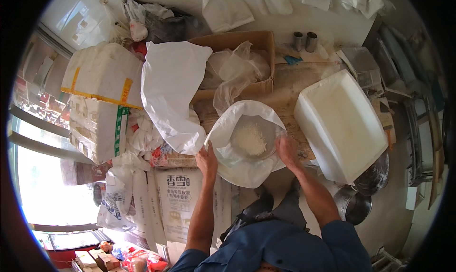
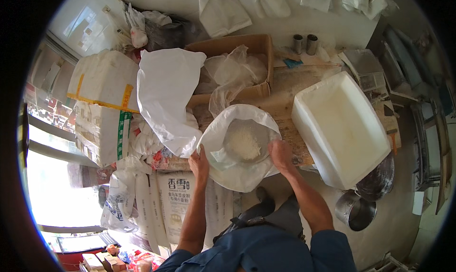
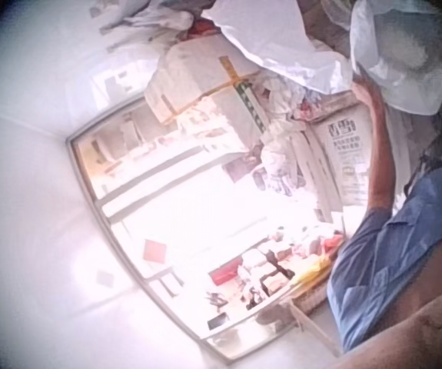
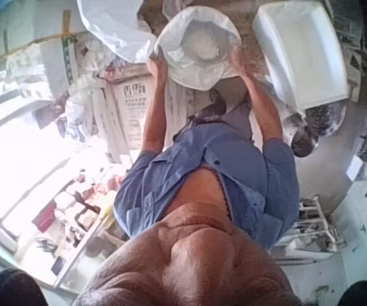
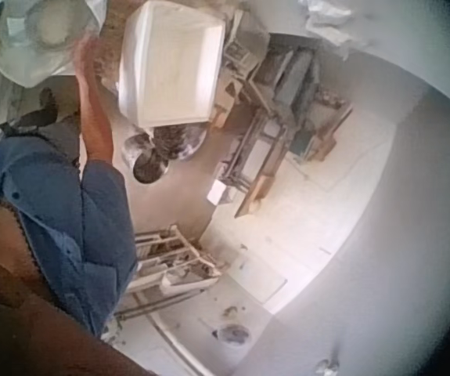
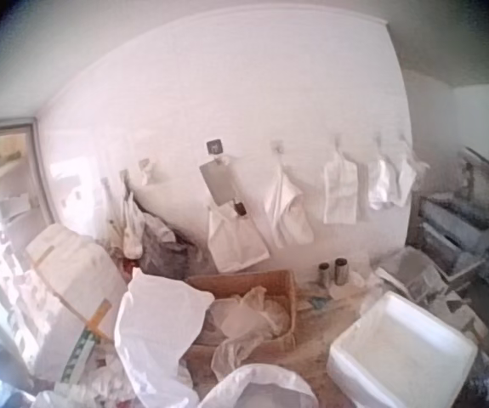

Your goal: The person scoops flour from a large sack into a sieve and sifts it into a white container. They then pour the sifted flour into a large metal mixing bowl, add a packet of ingredients, and pour water from a red cup into the bowl before mixing the contents by hand.

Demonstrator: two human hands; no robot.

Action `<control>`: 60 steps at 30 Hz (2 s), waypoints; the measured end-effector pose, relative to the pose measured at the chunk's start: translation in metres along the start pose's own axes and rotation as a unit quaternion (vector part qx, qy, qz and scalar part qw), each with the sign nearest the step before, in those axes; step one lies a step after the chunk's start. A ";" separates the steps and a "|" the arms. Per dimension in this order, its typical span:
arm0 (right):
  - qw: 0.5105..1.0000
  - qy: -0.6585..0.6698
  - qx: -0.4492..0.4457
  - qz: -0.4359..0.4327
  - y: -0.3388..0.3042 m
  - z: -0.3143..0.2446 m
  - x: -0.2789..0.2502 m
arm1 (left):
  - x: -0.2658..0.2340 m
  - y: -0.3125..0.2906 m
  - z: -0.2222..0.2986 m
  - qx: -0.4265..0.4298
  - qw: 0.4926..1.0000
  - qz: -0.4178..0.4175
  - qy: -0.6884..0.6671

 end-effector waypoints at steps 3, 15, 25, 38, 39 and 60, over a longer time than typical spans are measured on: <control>0.999 0.000 0.028 0.023 0.003 0.008 0.002 | -0.003 0.003 0.009 0.007 1.000 0.008 -0.005; 0.998 -0.025 0.048 -0.009 0.012 0.006 -0.009 | 0.001 0.001 0.008 0.029 1.000 0.005 0.003; 1.000 -0.003 0.015 0.019 -0.001 0.008 0.004 | -0.006 -0.004 0.007 0.007 1.000 0.012 0.013; 0.999 -0.012 0.025 0.020 -0.006 0.019 0.013 | -0.004 -0.005 -0.001 0.024 1.000 0.019 0.001; 1.000 -0.003 -0.003 0.024 -0.007 0.017 0.015 | -0.002 -0.005 -0.002 0.009 1.000 0.003 0.005; 0.999 -0.020 -0.006 0.036 -0.005 0.003 0.004 | -0.004 -0.006 -0.004 0.009 1.000 0.003 0.010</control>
Point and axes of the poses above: each hand's wrist, its own y-axis towards the middle knuckle, its own x-axis out of the palm, z = x × y, the point moved 6 cm from there along y, towards the middle knuckle, and after that the axes turned 14 degrees about z, right-handed, at the moved point
